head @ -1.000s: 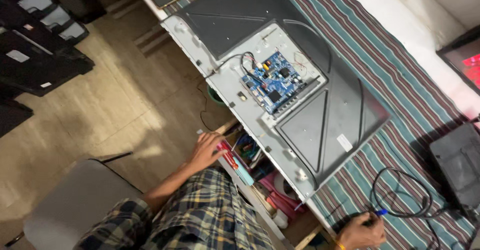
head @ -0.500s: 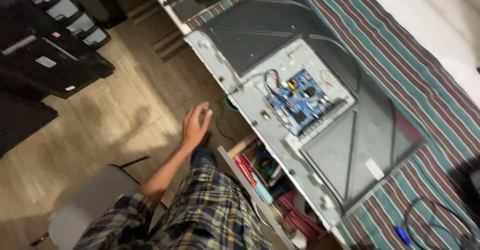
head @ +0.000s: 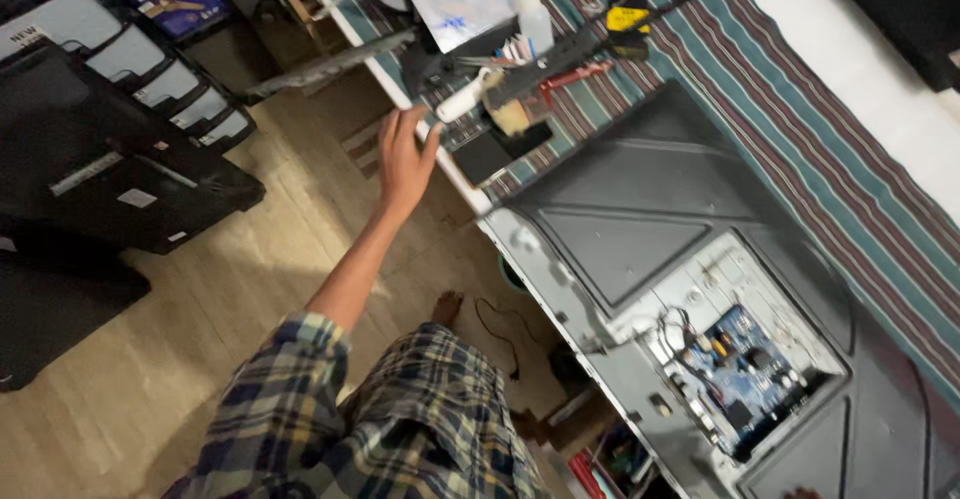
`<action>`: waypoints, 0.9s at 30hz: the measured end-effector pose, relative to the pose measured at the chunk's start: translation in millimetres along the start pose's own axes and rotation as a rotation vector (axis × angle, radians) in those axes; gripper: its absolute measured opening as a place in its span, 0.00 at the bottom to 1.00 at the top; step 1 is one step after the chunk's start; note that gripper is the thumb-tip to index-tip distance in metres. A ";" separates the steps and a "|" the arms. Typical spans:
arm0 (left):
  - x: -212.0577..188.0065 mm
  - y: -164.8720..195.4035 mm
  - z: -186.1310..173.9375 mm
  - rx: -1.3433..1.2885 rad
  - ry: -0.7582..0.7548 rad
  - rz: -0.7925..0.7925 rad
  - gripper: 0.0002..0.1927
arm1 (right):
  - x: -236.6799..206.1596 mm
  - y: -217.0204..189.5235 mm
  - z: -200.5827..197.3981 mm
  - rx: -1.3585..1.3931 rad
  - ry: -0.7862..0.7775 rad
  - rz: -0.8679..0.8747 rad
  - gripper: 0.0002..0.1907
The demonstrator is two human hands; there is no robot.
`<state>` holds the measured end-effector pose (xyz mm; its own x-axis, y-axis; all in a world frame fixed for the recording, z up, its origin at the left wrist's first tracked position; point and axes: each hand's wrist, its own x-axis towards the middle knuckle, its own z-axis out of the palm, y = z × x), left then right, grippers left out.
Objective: The person picks up a multimeter, unwinds its leads, and probes components on a television mainboard to test it. They then open a workbench drawer, retrieve a soldering iron and a small bottle, and handle cables and parts on the bench while other people sit nearby.
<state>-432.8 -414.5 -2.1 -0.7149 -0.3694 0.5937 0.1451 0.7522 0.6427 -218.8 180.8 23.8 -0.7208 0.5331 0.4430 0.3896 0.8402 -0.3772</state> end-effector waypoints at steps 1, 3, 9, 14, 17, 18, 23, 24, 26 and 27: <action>18.8 -7.9 2.7 0.014 -0.006 -0.002 0.18 | 2.1 -20.1 1.1 0.021 -0.013 -0.014 0.07; 46.0 -20.4 8.6 0.046 -0.026 -0.002 0.22 | 1.8 -63.5 11.4 0.060 -0.036 -0.049 0.08; 93.3 -46.1 34.8 0.165 -0.184 0.023 0.36 | -22.2 -161.1 15.7 0.243 -0.134 -0.141 0.08; 115.4 -48.2 53.0 0.255 -0.261 0.035 0.39 | -23.8 -198.0 40.4 0.469 -0.198 -0.144 0.08; 119.9 -45.3 53.3 0.306 -0.284 0.058 0.40 | -18.2 -220.2 67.6 0.486 -0.215 -0.280 0.07; 120.4 -45.8 52.6 0.314 -0.300 0.049 0.40 | -15.4 -229.0 74.2 0.471 -0.235 -0.331 0.06; 121.3 -54.8 55.4 0.332 -0.348 0.092 0.38 | -8.2 -309.2 107.1 0.744 -0.489 -0.223 0.09; 121.0 -57.2 57.1 0.346 -0.349 0.114 0.38 | -2.3 -330.4 115.9 0.769 -0.491 -0.271 0.11; 119.2 -61.8 61.3 0.376 -0.329 0.161 0.36 | 22.3 -382.6 147.8 0.829 -0.506 -0.337 0.12; 117.1 -64.2 62.9 0.339 -0.344 0.133 0.36 | 33.6 -410.4 167.1 0.863 -0.528 -0.342 0.12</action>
<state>-568.9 -471.7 -4.3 -0.8979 -0.0998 0.4287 0.0605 0.9367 0.3448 -498.7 -162.7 57.6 -0.9527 -0.0023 0.3040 -0.2690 0.4723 -0.8394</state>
